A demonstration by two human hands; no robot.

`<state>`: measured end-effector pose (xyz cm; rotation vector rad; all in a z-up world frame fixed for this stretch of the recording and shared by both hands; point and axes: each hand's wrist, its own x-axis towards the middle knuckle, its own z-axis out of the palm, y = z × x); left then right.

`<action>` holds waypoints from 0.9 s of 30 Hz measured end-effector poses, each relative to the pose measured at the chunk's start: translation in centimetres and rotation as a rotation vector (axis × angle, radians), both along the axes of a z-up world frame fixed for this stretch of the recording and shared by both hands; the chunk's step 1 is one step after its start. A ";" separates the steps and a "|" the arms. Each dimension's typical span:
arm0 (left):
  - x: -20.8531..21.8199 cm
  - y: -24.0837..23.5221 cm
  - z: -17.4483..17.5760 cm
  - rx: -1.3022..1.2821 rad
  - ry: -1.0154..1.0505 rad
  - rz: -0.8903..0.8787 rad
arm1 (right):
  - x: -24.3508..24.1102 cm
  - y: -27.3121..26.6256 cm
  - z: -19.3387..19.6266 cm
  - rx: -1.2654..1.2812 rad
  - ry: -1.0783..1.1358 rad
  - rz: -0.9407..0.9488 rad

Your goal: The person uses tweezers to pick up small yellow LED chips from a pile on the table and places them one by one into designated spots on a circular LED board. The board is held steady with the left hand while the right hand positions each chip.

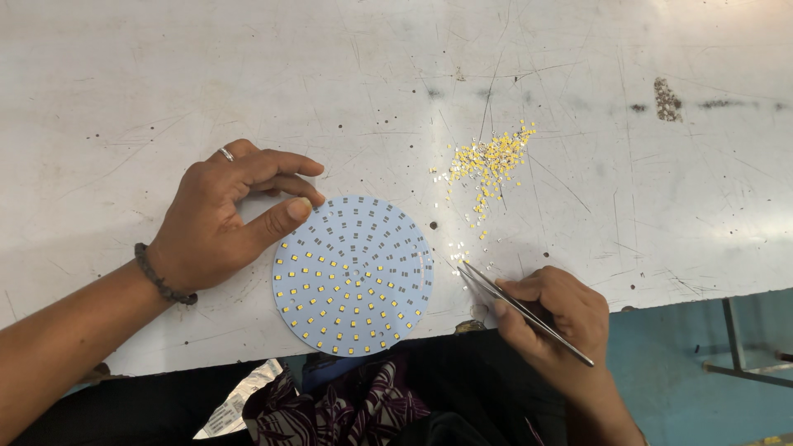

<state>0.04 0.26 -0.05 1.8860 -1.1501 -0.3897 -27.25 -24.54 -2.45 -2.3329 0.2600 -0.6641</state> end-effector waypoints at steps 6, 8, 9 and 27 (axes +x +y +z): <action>0.1 0.0 -0.1 -0.018 -0.099 -0.023 | 0.3 0.1 0.2 -0.003 0.006 0.022; 0.1 0.0 -0.1 -0.018 -0.090 -0.021 | 0.3 0.1 0.2 -0.003 0.002 0.026; 0.1 0.0 -0.1 -0.017 -0.085 -0.019 | 0.4 0.2 0.2 -0.001 -0.002 0.027; 0.2 0.1 -0.3 -0.033 -0.183 -0.020 | 0.5 0.4 0.3 0.143 0.120 0.267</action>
